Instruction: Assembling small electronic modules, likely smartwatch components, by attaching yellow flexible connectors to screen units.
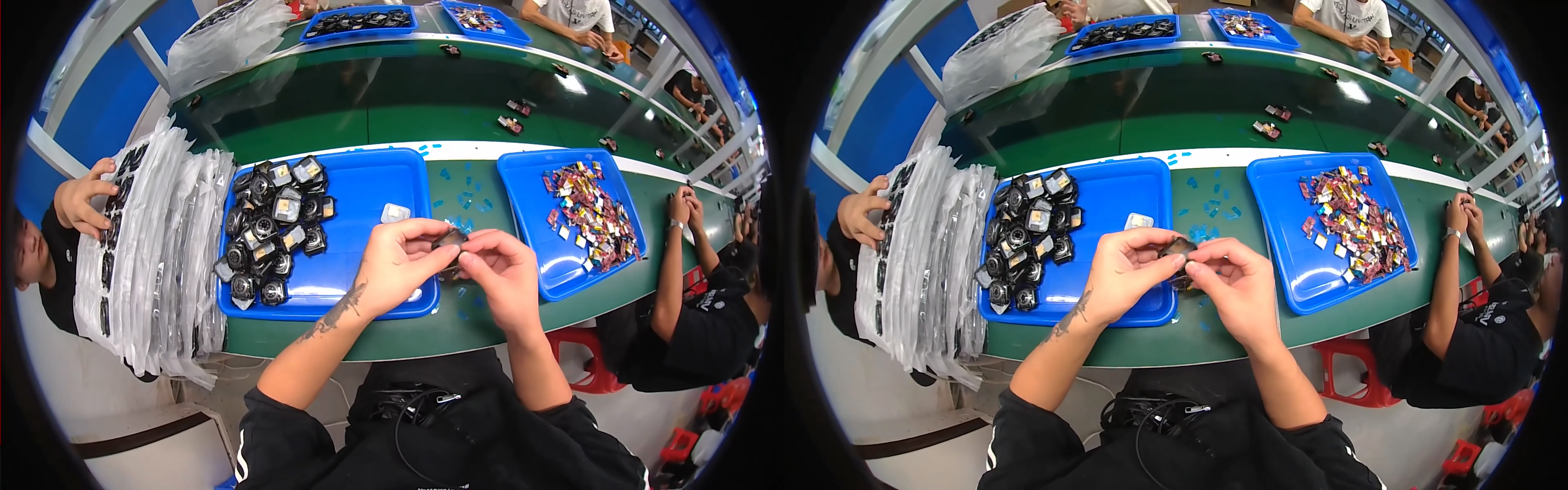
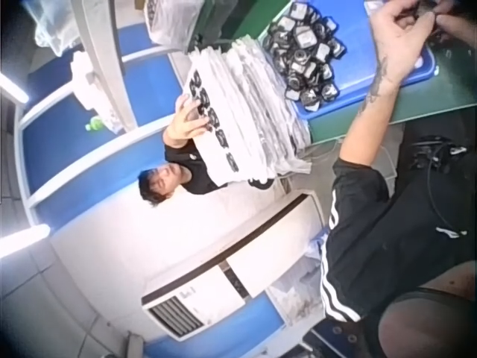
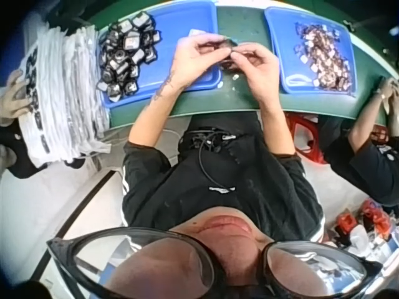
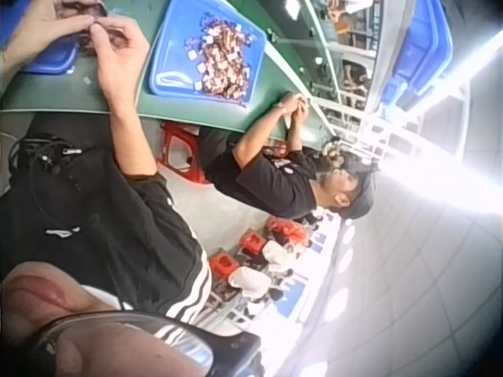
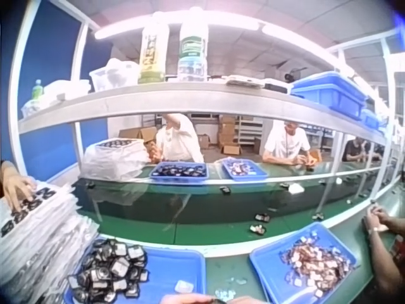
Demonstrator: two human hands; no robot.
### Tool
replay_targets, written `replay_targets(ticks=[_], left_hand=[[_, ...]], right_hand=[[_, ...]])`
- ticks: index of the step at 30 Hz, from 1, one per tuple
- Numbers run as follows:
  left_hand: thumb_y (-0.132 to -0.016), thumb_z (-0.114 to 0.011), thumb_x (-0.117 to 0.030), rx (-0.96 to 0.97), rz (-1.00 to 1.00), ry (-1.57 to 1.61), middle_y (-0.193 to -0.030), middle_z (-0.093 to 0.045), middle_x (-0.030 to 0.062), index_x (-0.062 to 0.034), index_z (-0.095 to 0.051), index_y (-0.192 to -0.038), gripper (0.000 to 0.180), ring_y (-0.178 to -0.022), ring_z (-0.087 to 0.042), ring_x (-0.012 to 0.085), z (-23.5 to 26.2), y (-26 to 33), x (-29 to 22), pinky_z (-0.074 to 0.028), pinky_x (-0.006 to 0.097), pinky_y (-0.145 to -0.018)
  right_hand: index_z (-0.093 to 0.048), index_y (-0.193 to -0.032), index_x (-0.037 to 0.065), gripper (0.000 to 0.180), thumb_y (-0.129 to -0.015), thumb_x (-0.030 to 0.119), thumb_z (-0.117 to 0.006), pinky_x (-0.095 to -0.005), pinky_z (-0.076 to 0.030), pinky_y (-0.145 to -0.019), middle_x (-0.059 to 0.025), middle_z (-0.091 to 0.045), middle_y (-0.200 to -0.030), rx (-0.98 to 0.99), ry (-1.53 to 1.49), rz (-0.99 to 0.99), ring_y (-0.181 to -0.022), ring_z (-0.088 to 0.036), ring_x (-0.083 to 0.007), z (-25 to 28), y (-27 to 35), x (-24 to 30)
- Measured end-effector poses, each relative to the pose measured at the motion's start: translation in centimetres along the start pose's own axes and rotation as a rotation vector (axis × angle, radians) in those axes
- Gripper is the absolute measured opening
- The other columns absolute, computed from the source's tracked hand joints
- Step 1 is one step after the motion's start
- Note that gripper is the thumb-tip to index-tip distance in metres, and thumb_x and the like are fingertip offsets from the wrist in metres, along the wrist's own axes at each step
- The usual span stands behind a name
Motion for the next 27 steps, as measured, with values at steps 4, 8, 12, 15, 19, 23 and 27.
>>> replay_targets(ticks=[4, 8, 12, 15, 19, 23, 27], left_hand=[[-0.086, -0.065, 0.004, 0.066, -0.099, 0.217, -0.112, -0.066, 0.0141, 0.0095, -0.057, -0.123, 0.038, -0.101, -0.065, 0.0176, -0.5, 0.0, -0.2, -0.054, 0.029, -0.089], [-0.089, -0.063, 0.004, 0.069, -0.092, 0.124, -0.116, -0.065, 0.0148, 0.0082, -0.055, -0.127, 0.040, -0.104, -0.064, 0.0180, -0.2, -0.3, -0.3, -0.054, 0.029, -0.090], [-0.089, -0.060, 0.006, 0.079, -0.052, 0.097, -0.116, -0.065, 0.0159, 0.0094, -0.056, -0.126, 0.037, -0.104, -0.065, 0.0193, -0.6, -0.1, -0.4, -0.053, 0.031, -0.093], [-0.089, -0.060, 0.005, 0.095, -0.095, 0.100, -0.116, -0.065, 0.0159, 0.0093, -0.056, -0.126, 0.037, -0.104, -0.065, 0.0195, -0.6, -0.1, -0.1, -0.054, 0.031, -0.093], [-0.090, -0.063, 0.002, 0.123, -0.111, 0.078, -0.117, -0.065, 0.0126, 0.0066, -0.055, -0.128, 0.039, -0.105, -0.064, 0.0165, -0.4, -0.2, -0.1, -0.053, 0.027, -0.090], [-0.090, -0.061, 0.003, 0.133, -0.099, 0.103, -0.117, -0.065, 0.0147, 0.0079, -0.055, -0.128, 0.038, -0.105, -0.064, 0.0179, -0.8, 0.0, -0.3, -0.053, 0.029, -0.092], [-0.090, -0.059, 0.005, 0.130, -0.113, 0.132, -0.116, -0.065, 0.0163, 0.0079, -0.056, -0.127, 0.037, -0.104, -0.065, 0.0186, -1.0, 0.0, 0.1, -0.053, 0.030, -0.093]], right_hand=[[-0.067, -0.096, -0.003, 0.014, -0.082, -0.006, -0.069, -0.0261, -0.056, -0.075, -0.0106, -0.059, -0.108, -0.092, -0.045, 0.073, -0.087, -0.064, -0.0140, 0.3, -0.5, 0.5], [-0.070, -0.093, -0.001, 0.014, -0.080, -0.006, -0.070, -0.0250, -0.053, -0.070, -0.0107, -0.063, -0.098, -0.169, 0.282, 0.294, -0.081, -0.064, -0.0140, 0.2, 0.2, 2.7], [-0.071, -0.091, -0.001, 0.015, -0.077, -0.006, -0.072, -0.0258, -0.051, -0.062, -0.0098, -0.067, -0.083, -0.129, 0.586, 0.376, -0.072, -0.064, -0.0154, -0.8, 0.2, 4.5], [-0.071, -0.092, 0.000, 0.016, -0.077, -0.006, -0.072, -0.0266, -0.049, -0.058, -0.0099, -0.067, -0.082, -0.096, 0.705, 0.390, -0.068, -0.063, -0.0158, -1.3, -0.2, 5.0], [-0.071, -0.091, 0.001, 0.015, -0.077, -0.005, -0.072, -0.0262, -0.047, -0.055, -0.0101, -0.067, -0.080, -0.095, 0.758, 0.436, -0.062, -0.060, -0.0155, -1.7, -0.2, 5.2], [-0.069, -0.088, 0.002, 0.014, -0.076, -0.004, -0.072, -0.0263, -0.045, -0.052, -0.0089, -0.067, -0.078, -0.100, 0.807, 0.411, -0.059, -0.058, -0.0155, -1.6, 0.0, 5.3], [-0.068, -0.084, 0.004, 0.012, -0.075, -0.003, -0.073, -0.0289, -0.043, -0.055, -0.0058, -0.066, -0.074, -0.102, 0.819, 0.442, -0.057, -0.056, -0.0165, -1.5, -0.2, 5.2]])
Point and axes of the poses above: each hand's wrist, its own y-axis away from the middle knuckle, its own z-axis out of the back of the hand, x = y × z, the point moved 4 cm from there along -y, towards the middle knuckle
